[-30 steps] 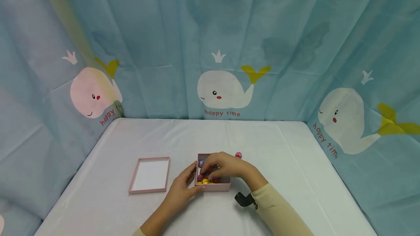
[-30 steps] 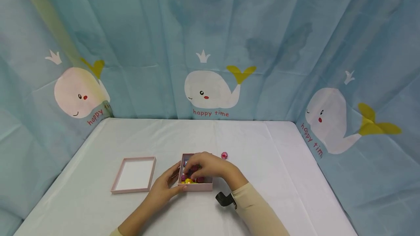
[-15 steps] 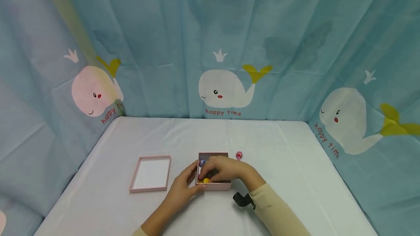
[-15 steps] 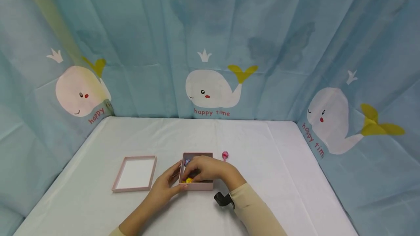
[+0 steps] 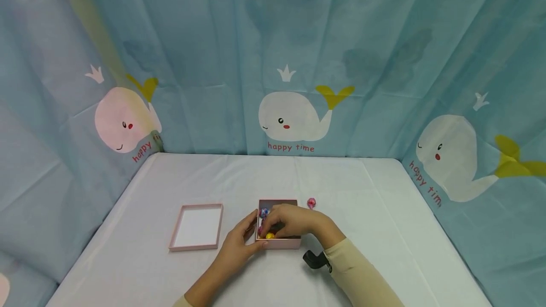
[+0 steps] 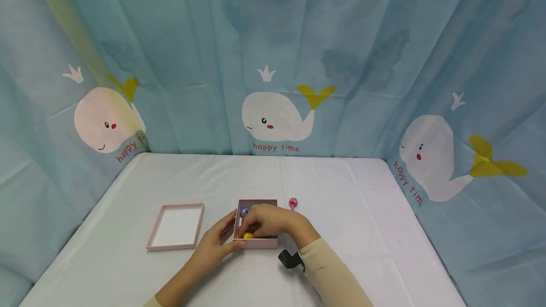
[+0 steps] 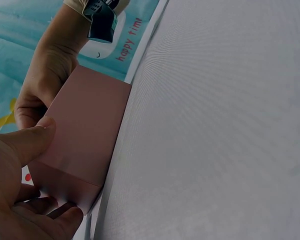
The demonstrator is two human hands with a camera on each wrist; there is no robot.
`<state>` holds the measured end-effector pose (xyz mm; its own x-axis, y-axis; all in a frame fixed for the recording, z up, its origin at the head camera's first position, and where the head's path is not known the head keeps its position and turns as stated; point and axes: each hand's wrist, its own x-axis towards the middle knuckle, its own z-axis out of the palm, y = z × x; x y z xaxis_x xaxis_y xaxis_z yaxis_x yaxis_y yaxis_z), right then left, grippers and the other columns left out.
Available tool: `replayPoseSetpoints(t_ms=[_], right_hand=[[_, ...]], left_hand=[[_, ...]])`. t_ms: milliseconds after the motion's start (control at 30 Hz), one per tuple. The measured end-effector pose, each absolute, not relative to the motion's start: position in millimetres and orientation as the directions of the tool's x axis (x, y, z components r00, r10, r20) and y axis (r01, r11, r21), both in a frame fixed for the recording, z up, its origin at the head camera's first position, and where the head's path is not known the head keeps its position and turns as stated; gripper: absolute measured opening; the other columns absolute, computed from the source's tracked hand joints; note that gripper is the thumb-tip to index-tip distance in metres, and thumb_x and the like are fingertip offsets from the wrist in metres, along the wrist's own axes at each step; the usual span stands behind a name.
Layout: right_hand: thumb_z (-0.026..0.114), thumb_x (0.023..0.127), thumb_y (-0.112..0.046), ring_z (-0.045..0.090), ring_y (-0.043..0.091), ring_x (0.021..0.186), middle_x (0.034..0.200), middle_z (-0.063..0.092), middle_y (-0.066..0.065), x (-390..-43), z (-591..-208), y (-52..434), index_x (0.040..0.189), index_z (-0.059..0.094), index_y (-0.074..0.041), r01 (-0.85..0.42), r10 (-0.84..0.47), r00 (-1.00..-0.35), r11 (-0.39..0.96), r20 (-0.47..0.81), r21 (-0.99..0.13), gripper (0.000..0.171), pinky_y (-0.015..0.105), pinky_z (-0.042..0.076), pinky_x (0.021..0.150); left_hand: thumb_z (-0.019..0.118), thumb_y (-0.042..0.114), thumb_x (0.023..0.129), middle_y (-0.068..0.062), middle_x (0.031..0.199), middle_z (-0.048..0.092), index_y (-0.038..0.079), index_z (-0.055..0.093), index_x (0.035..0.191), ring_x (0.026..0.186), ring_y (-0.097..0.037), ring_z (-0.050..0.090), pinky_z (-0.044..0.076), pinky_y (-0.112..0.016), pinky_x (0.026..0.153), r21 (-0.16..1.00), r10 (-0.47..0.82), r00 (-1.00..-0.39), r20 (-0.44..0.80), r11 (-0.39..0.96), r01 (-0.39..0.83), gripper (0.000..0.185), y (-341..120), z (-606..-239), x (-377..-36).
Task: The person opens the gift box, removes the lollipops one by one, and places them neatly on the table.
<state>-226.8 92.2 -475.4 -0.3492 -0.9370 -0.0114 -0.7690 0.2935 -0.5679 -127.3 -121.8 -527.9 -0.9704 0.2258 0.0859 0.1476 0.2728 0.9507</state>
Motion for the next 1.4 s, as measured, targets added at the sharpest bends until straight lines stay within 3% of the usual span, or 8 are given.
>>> replayPoseSetpoints(t_ms=[333,567,900,1100,1400], right_hand=[[0.081,0.09,-0.02,0.057,-0.001,0.106,0.108,0.069,-0.022,-227,-485,97,0.112,0.078,-0.027,-0.708,-0.853,-0.511,0.345,0.11,-0.616,0.023,0.02,0.055,0.094],[0.085,0.087,-0.021,0.058,0.001,0.102,0.108,0.07,-0.019,-224,-484,100,0.111,0.078,-0.024,-0.745,-0.785,-0.566,0.355,0.252,-0.565,0.025,0.02,0.056,0.087],[0.087,0.084,-0.028,0.057,0.004,0.102,0.109,0.072,-0.019,-212,-482,109,0.11,0.079,-0.022,-0.718,-0.579,-0.689,0.461,0.436,-0.522,0.027,0.029,0.057,0.088],[0.089,0.081,-0.025,0.057,0.003,0.101,0.105,0.071,-0.02,-199,-478,115,0.107,0.079,-0.022,-0.638,-0.432,-0.77,0.503,0.47,-0.583,0.027,0.031,0.059,0.084],[0.088,0.083,-0.026,0.058,0.007,0.099,0.106,0.072,-0.018,-190,-469,130,0.108,0.079,-0.021,-0.65,-0.363,-0.759,0.468,0.541,-0.599,0.027,0.029,0.056,0.075]], left_hand=[[0.085,0.021,0.085,-0.013,0.165,0.034,0.01,0.035,0.16,0.148,-0.035,0.039,0.042,-0.036,0.116,0.951,0.224,-0.97,0.098,0.267,0.158,0.091,-121,-529,-128],[0.086,0.023,0.084,-0.012,0.165,0.033,0.011,0.035,0.16,0.147,-0.035,0.04,0.041,-0.035,0.116,0.946,0.221,-0.971,0.09,0.285,0.153,0.092,-120,-528,-128],[0.087,0.02,0.082,-0.012,0.164,0.036,0.01,0.036,0.159,0.147,-0.034,0.042,0.041,-0.036,0.117,0.945,0.195,-0.978,0.076,0.299,0.133,0.093,-119,-527,-129],[0.087,0.02,0.082,-0.013,0.164,0.037,0.009,0.036,0.159,0.145,-0.035,0.044,0.041,-0.035,0.116,0.941,0.192,-0.979,0.073,0.311,0.132,0.093,-118,-528,-128],[0.087,0.02,0.083,-0.012,0.163,0.037,0.01,0.037,0.159,0.145,-0.036,0.044,0.042,-0.036,0.116,0.939,0.187,-0.978,0.092,0.31,0.148,0.092,-117,-528,-128]])
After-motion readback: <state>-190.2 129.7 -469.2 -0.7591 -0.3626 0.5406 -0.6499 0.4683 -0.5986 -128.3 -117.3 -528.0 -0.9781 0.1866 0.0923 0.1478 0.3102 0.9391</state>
